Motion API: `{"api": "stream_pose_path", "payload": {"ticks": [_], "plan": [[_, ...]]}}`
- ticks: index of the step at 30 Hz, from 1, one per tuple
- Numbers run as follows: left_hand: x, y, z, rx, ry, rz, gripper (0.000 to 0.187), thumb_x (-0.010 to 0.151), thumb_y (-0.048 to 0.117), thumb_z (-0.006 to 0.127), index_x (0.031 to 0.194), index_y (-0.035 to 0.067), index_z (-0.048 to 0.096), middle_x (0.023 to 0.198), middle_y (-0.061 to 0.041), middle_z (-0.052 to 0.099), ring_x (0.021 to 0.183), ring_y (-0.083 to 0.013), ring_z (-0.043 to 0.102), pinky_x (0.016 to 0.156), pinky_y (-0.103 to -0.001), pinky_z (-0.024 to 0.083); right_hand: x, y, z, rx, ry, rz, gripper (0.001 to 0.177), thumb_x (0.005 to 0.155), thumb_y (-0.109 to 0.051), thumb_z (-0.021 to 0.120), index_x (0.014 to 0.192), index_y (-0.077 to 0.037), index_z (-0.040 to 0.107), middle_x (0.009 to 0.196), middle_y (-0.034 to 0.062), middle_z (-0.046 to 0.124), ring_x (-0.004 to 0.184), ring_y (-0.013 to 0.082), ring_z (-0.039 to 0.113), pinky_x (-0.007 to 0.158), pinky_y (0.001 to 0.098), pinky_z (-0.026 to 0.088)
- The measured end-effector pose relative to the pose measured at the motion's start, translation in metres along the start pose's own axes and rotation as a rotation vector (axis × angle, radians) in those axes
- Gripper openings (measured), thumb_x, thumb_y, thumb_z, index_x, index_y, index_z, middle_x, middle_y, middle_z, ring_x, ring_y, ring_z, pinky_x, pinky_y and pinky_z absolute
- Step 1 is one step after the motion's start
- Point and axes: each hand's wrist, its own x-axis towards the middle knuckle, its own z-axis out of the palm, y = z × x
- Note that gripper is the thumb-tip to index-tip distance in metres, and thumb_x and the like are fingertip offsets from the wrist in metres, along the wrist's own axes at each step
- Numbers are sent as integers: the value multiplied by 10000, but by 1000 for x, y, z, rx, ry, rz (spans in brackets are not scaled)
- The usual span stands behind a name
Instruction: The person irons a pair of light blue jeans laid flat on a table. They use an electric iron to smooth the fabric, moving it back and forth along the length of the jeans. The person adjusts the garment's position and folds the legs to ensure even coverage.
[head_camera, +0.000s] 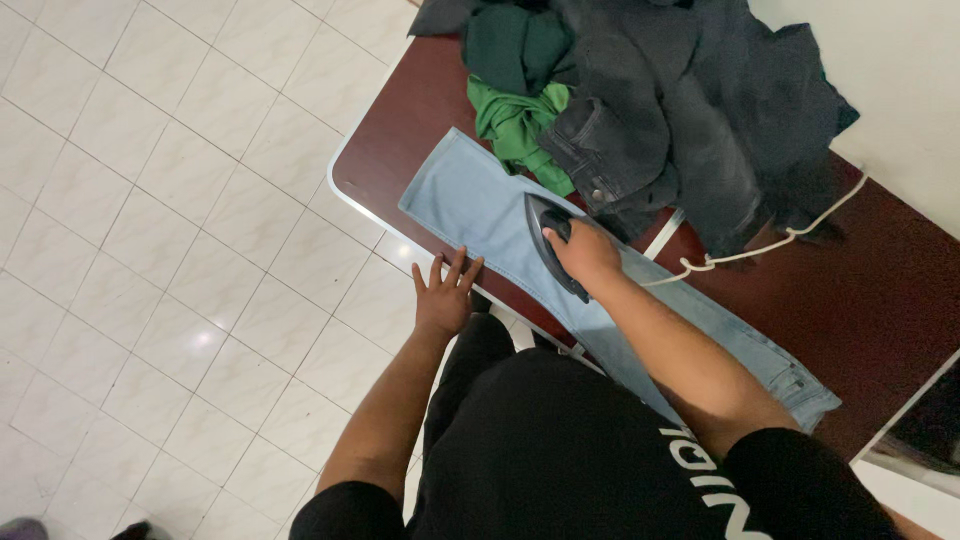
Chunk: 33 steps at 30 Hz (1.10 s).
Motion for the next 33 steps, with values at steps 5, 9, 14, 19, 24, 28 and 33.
{"api": "stream_pose_path", "payload": {"ticks": [5,9,14,19,24,28,33], "plan": [[3,0,-11,6,14,-14,726,915,269,633,1566,414,348,1687,16,248,1511,-368,252,1172,-761,93,-1,-10,1,-151,-159,-46,597,953,-598,577,1235,-82,677,1123,211,723,1039,412,689,892,525,544],[4,-4,-20,3,-4,-19,755,865,262,663,1536,443,366,1677,9,241,1500,-392,225,1151,-757,77,-6,-20,2,-298,-242,-306,570,940,-604,577,1222,-124,700,1102,186,745,1050,387,699,917,513,546],[8,-14,-21,30,-4,10,717,924,227,603,1558,443,347,1690,-2,223,1531,-384,217,1172,-758,70,-4,-29,0,-220,-141,-104,581,940,-609,578,1253,-131,689,1107,183,740,1028,406,696,878,532,550],[13,-22,-22,45,-104,38,742,923,193,560,1576,425,298,1695,-13,177,1529,-385,185,1173,-745,40,15,-30,2,-100,-68,49,638,962,-620,566,1270,-71,668,1120,210,727,1015,403,705,862,516,564],[15,-28,-31,28,-111,65,753,925,185,566,1577,450,297,1691,-1,189,1524,-372,195,1171,-748,34,10,-36,7,-231,-190,-139,643,918,-625,564,1301,-116,654,1099,198,722,1007,407,689,855,536,549],[17,-32,-40,32,-153,55,760,916,227,590,1576,451,286,1701,3,184,1541,-369,184,1185,-739,32,10,-44,6,-327,-267,-301,597,944,-617,549,1240,-118,691,1028,184,754,981,382,718,874,518,562],[26,-41,-40,46,-147,83,764,910,246,603,1578,435,283,1688,-1,194,1531,-356,189,1180,-746,24,15,-57,2,-200,-155,-73,600,937,-610,561,1221,-97,686,1035,192,745,977,394,714,854,523,566]]}}
